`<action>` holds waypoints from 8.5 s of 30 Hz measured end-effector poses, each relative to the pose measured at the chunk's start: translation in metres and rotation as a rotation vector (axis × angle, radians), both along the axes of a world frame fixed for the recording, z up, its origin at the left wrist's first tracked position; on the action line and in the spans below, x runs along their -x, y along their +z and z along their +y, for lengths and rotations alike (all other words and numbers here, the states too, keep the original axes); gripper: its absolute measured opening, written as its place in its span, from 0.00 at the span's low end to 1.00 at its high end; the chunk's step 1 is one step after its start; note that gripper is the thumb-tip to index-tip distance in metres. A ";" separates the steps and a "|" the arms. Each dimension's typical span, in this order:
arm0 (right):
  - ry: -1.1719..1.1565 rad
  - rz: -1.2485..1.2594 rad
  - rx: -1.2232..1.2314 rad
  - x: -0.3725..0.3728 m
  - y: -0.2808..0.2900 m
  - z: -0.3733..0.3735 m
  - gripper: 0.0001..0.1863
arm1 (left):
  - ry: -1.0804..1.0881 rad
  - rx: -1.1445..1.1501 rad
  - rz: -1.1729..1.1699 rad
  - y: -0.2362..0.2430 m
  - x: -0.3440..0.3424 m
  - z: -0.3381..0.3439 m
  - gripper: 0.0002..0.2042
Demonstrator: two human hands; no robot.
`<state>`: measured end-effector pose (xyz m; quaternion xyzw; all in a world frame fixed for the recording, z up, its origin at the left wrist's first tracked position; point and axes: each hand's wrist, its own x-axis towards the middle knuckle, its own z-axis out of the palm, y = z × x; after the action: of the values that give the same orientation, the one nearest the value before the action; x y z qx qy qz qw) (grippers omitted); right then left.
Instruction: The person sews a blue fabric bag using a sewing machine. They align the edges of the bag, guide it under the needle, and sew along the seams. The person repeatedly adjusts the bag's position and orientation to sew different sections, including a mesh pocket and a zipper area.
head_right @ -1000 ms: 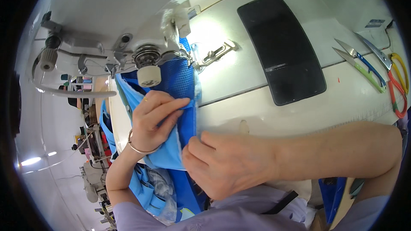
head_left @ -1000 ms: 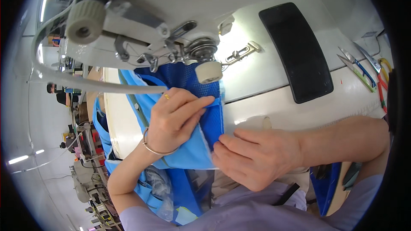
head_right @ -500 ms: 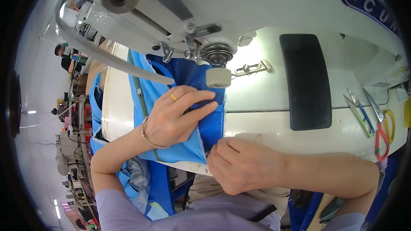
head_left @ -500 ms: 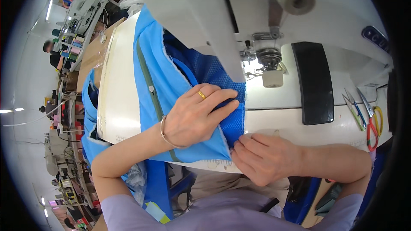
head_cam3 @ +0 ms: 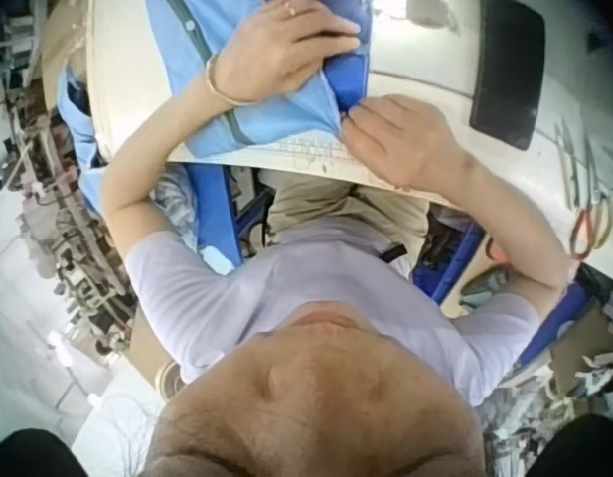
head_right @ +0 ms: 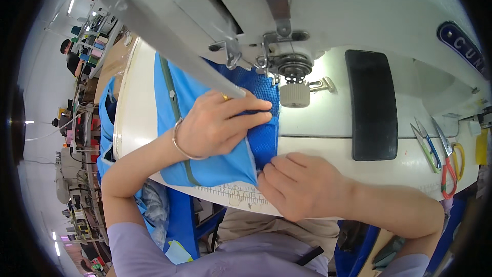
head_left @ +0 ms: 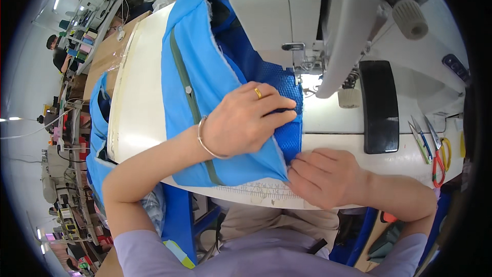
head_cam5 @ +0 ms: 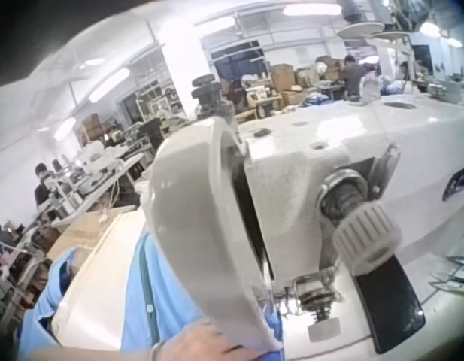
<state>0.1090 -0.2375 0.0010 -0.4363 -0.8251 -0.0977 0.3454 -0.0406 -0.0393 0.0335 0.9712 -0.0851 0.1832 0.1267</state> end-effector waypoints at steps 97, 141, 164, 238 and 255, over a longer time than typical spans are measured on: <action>-0.067 0.043 0.066 -0.008 -0.008 0.011 0.12 | 0.298 -0.095 0.448 0.056 -0.028 0.012 0.10; -0.063 0.100 -0.037 -0.006 -0.010 0.016 0.10 | -0.058 -0.420 -0.134 0.001 -0.019 0.013 0.20; -0.187 0.068 0.117 -0.014 0.010 0.023 0.11 | -0.006 -0.130 -0.222 -0.021 -0.031 0.035 0.11; -0.132 -0.176 0.082 -0.022 0.018 0.033 0.13 | -0.003 -0.005 -0.321 -0.028 -0.033 0.042 0.07; -0.216 -0.096 0.085 -0.021 0.015 0.035 0.18 | 0.167 0.130 -0.245 -0.032 -0.009 0.071 0.05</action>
<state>0.1300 -0.2025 0.0163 -0.5315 -0.7924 -0.1203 0.2741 -0.0316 0.0312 0.0016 0.9350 -0.0070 0.3153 0.1622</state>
